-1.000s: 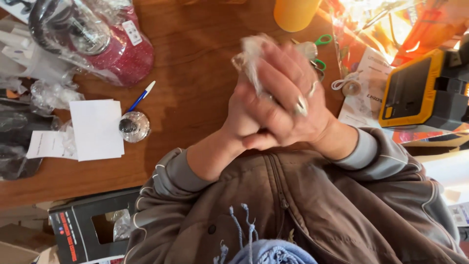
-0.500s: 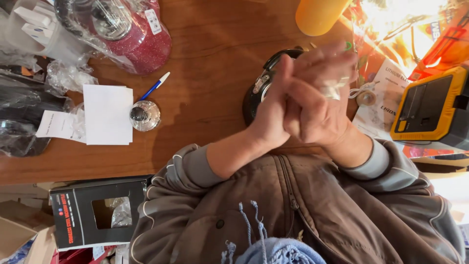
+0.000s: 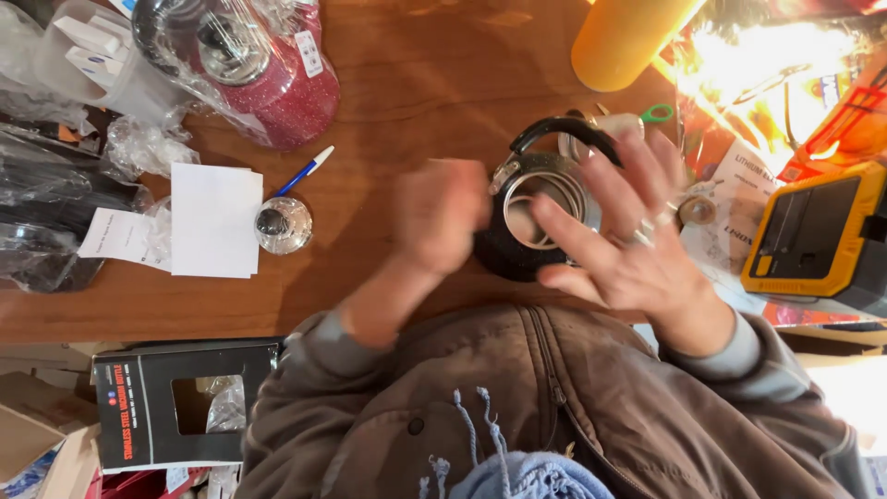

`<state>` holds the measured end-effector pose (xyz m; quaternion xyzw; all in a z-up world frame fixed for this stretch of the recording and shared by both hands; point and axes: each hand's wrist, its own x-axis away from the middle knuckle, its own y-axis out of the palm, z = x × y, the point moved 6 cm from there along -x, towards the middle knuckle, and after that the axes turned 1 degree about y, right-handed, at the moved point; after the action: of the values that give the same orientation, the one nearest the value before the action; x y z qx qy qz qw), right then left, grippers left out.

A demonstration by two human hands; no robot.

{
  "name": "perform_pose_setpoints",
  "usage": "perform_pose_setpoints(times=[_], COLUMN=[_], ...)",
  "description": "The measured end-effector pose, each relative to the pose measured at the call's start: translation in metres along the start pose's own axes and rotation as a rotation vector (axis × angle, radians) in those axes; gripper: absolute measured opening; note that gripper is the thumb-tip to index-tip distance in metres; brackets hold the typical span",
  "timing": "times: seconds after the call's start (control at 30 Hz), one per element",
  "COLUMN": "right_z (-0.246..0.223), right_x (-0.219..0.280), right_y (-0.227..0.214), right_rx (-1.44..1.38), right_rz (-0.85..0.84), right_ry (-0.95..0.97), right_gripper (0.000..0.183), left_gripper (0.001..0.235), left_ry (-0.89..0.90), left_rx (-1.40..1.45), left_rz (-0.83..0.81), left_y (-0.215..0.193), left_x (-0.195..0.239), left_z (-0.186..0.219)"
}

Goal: The recorder is unboxing a black kettle and its components, removing plastic wrapping and inspecting parts.

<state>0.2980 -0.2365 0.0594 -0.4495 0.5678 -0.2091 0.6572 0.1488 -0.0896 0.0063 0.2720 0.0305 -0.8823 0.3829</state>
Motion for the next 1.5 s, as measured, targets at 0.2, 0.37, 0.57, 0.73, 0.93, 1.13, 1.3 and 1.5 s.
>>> perform_pose_setpoints(times=[0.2, 0.37, 0.57, 0.73, 0.93, 1.13, 1.3, 1.5], right_z=[0.047, 0.063, 0.069, 0.063, 0.067, 0.076, 0.079, 0.068], right_x=[0.064, 0.078, 0.101, 0.091, 0.071, 0.075, 0.088, 0.076], right_y=[-0.014, -0.019, -0.015, -0.022, -0.017, 0.02, 0.039, 0.031], right_rx=[0.021, -0.078, 0.061, 0.128, -0.123, -0.472, -0.523, -0.613], right_rz=[0.224, 0.262, 0.249, 0.256, 0.15, 0.013, -0.023, 0.064], right_ry=[0.181, 0.436, 0.478, 0.516, 0.709, 0.788, 0.946, 0.803], right_gripper=[0.067, 0.077, 0.079, 0.076, 0.087, 0.055, 0.038, 0.037], left_gripper=[0.057, 0.049, 0.026, 0.051, 0.069, 0.062, 0.103, 0.117], left_ry=[0.058, 0.222, 0.055, -0.272, 0.007, 0.071, 0.105, -0.058], left_rx=[-0.587, -1.121, -1.373, -1.74, -1.618, -0.693, -0.9, -0.688], left_rz=[0.796, 0.934, 0.811, 0.632, 0.549, 0.204, -0.342, -0.403], left_y=[-0.281, -0.396, -0.418, -0.389, -0.285, -0.091, 0.012, 0.021], left_x=[0.037, 0.046, 0.049, 0.037, 0.036, 0.023, 0.034, 0.044], left_z=[-0.026, 0.042, 0.015, 0.008, 0.029, 0.02, -0.015, -0.043])
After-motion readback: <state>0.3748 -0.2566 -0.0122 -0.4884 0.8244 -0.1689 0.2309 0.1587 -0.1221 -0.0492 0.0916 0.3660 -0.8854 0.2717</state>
